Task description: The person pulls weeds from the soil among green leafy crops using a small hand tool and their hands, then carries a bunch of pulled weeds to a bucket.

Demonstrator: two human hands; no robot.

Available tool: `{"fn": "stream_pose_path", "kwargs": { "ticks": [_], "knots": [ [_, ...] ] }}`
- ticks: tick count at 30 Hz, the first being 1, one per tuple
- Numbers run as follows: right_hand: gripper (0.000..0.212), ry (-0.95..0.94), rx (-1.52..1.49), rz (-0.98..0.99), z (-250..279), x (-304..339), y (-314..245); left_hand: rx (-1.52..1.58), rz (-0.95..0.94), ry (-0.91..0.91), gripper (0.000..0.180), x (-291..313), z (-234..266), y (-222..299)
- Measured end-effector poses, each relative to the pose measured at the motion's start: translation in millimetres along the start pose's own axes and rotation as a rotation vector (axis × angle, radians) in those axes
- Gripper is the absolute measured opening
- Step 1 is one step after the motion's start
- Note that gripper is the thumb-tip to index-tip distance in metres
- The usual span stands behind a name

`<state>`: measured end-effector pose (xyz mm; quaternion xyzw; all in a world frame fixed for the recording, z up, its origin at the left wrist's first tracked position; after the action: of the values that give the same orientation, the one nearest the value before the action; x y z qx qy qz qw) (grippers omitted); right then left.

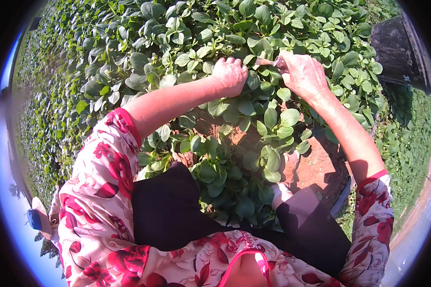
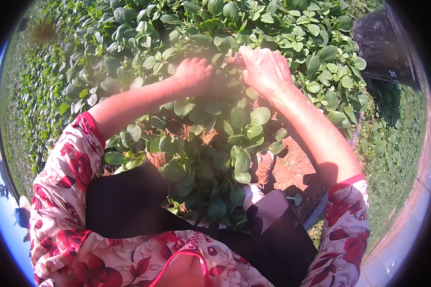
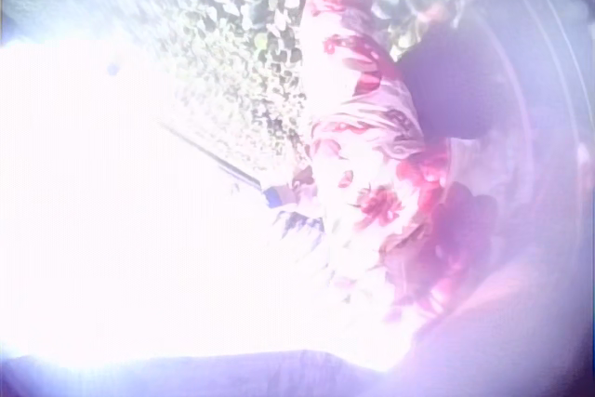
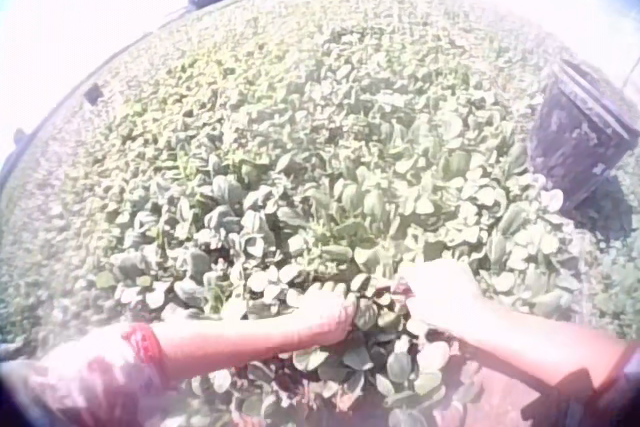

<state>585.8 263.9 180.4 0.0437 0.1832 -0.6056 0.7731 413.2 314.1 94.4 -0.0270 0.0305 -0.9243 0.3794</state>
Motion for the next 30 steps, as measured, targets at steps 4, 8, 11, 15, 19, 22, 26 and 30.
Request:
{"fn": "stream_pose_path", "kwargs": {
  "ticks": [4,8,11,15,19,22,26,30],
  "knots": [
    [0.013,0.029,-0.126,-0.093,-18,-4,14,0.085,-0.059,-0.035,0.029,45,-28,11],
    [0.012,-0.048,-0.256,-0.103,-28,-3,13,0.067,-0.118,-0.124,0.034,53,-15,20],
    [0.012,-0.082,-0.320,-0.041,-31,1,2,0.130,-0.055,-0.148,0.029,24,2,15],
    [0.014,-0.145,-0.210,0.081,-34,21,-6,0.612,0.258,-0.085,0.029,-40,58,-7],
    [0.014,-0.065,-0.255,0.152,-37,11,-21,0.330,0.130,-0.030,0.025,-70,-9,-62],
    [0.009,-0.021,-0.288,-0.036,-35,2,-10,0.142,0.145,-0.097,0.024,-53,-36,-62],
    [0.014,-0.036,-0.432,-0.129,-44,-9,-17,0.177,0.078,0.042,0.026,-13,-97,-104],
    [0.013,-0.182,-0.419,-0.089,-56,1,-17,0.312,0.170,-0.011,0.046,13,-73,-88]
  ]
}}
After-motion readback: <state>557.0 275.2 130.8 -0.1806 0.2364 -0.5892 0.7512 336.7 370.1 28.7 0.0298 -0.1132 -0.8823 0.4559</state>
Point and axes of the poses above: each hand's wrist, its own x-axis away from the middle knuckle, its own z-axis out of the back of the hand, y = z × x, the point moved 3 cm from there along -x, towards the middle knuckle, and after that the axes turned 9 degrees about y, right-handed, at the moved point
